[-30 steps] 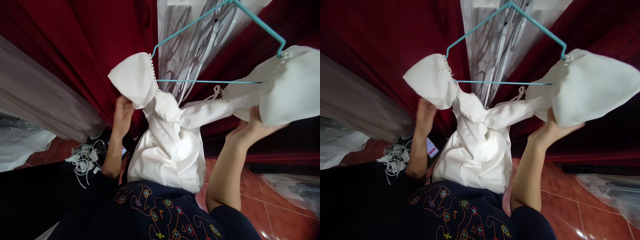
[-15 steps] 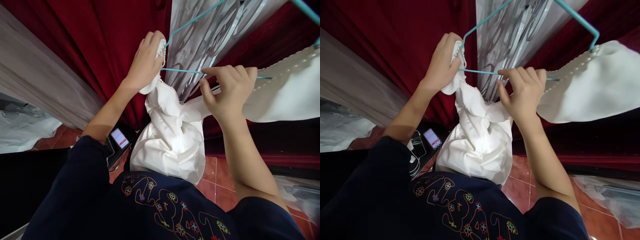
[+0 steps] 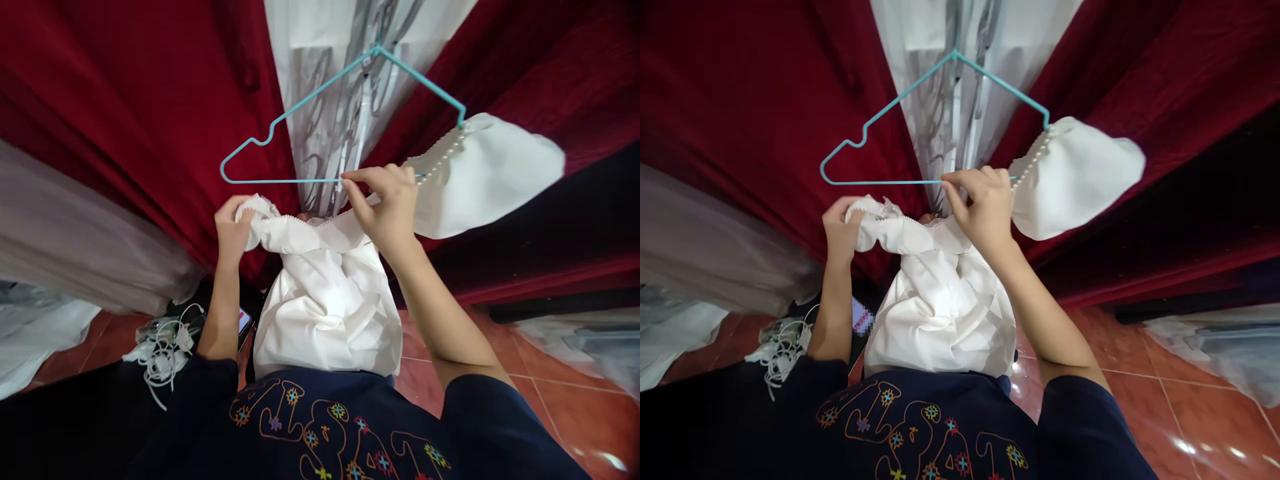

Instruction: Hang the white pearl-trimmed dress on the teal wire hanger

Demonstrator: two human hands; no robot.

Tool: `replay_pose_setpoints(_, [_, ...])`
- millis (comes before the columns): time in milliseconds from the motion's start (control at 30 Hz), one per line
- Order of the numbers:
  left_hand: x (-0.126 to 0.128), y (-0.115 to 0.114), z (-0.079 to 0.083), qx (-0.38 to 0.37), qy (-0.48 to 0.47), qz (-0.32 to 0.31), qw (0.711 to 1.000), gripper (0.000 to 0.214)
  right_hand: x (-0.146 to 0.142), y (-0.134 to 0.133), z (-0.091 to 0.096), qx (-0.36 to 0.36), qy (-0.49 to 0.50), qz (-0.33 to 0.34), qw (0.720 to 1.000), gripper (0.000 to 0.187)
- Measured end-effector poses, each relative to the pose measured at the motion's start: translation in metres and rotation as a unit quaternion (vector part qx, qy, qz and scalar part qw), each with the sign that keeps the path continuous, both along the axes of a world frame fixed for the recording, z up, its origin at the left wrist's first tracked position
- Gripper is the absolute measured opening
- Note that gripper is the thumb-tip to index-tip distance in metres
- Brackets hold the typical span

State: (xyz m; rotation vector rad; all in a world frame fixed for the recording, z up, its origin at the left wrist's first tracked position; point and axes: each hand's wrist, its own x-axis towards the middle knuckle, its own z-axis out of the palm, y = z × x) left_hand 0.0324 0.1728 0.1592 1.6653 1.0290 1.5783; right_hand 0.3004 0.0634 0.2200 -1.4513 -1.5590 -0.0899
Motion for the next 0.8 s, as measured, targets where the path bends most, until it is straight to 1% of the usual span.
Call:
replay_pose_setpoints(33, [0.008, -0.012, -0.007, -0.003, -0.022, -0.03, 0.999, 0.015, -0.001, 0.001, 0.0, 0.009, -0.01, -0.004, 1.0, 0.034])
replay_pose_setpoints(67, [0.018, -0.021, -0.011, -0.001, -0.056, -0.062, 0.996, 0.029, -0.002, 0.001, 0.0, 0.024, -0.015, -0.006, 1.0, 0.033])
replay_pose_setpoints(100, [0.028, -0.029, -0.011, 0.0, -0.096, -0.097, 0.991, 0.041, -0.002, 0.001, 0.001, 0.044, -0.016, -0.006, 0.999, 0.031])
replay_pose_setpoints(167, [0.048, -0.038, -0.001, 0.008, -0.173, -0.162, 0.972, 0.058, 0.002, -0.001, 0.003, 0.106, -0.015, -0.005, 0.994, 0.025])
replay_pose_setpoints(200, [0.057, -0.041, 0.008, 0.017, -0.205, -0.188, 0.96, 0.06, 0.006, -0.003, 0.005, 0.144, -0.016, -0.009, 0.989, 0.023])
replay_pose_setpoints(233, [0.065, -0.044, 0.019, 0.03, -0.231, -0.208, 0.95, 0.057, 0.013, -0.004, 0.006, 0.179, -0.019, -0.02, 0.983, 0.023])
replay_pose_setpoints(267, [0.071, -0.047, 0.03, 0.044, -0.251, -0.22, 0.942, 0.049, 0.021, -0.004, 0.008, 0.21, -0.025, -0.039, 0.977, 0.024])
replay_pose_setpoints(333, [0.081, -0.054, 0.049, 0.073, -0.276, -0.222, 0.932, 0.029, 0.041, -0.002, 0.01, 0.25, -0.042, -0.1, 0.962, 0.03])
replay_pose_setpoints(367, [0.084, -0.057, 0.056, 0.088, -0.282, -0.215, 0.931, 0.02, 0.051, 0.001, 0.01, 0.252, -0.051, -0.127, 0.958, 0.036])
replay_pose_setpoints(400, [0.086, -0.061, 0.061, 0.103, -0.285, -0.204, 0.931, 0.016, 0.061, 0.006, 0.01, 0.239, -0.058, -0.144, 0.959, 0.04])
replay_pose_setpoints(433, [0.088, -0.064, 0.063, 0.116, -0.286, -0.192, 0.931, 0.015, 0.069, 0.011, 0.01, 0.214, -0.06, -0.15, 0.964, 0.041])
replay_pose_setpoints(533, [0.092, -0.066, 0.064, 0.126, -0.3, -0.165, 0.931, 0.012, 0.088, 0.026, 0.01, 0.108, -0.023, -0.117, 0.987, 0.025])
replay_pose_setpoints(600, [0.093, -0.06, 0.061, 0.099, -0.323, -0.155, 0.929, 0.008, 0.1, 0.032, 0.016, 0.072, 0.028, -0.102, 0.992, 0.022])
replay_pose_setpoints(667, [0.094, -0.052, 0.059, 0.068, -0.346, -0.156, 0.923, 0.006, 0.119, 0.032, 0.025, 0.078, 0.086, -0.101, 0.988, 0.022])
replay_pose_setpoints(733, [0.095, -0.044, 0.057, 0.037, -0.363, -0.161, 0.917, 0.008, 0.144, 0.026, 0.03, 0.101, 0.138, -0.108, 0.979, 0.021])
replay_pose_setpoints(800, [0.097, -0.04, 0.055, 0.005, -0.374, -0.161, 0.913, 0.013, 0.167, 0.013, 0.026, 0.141, 0.167, -0.132, 0.967, 0.019])
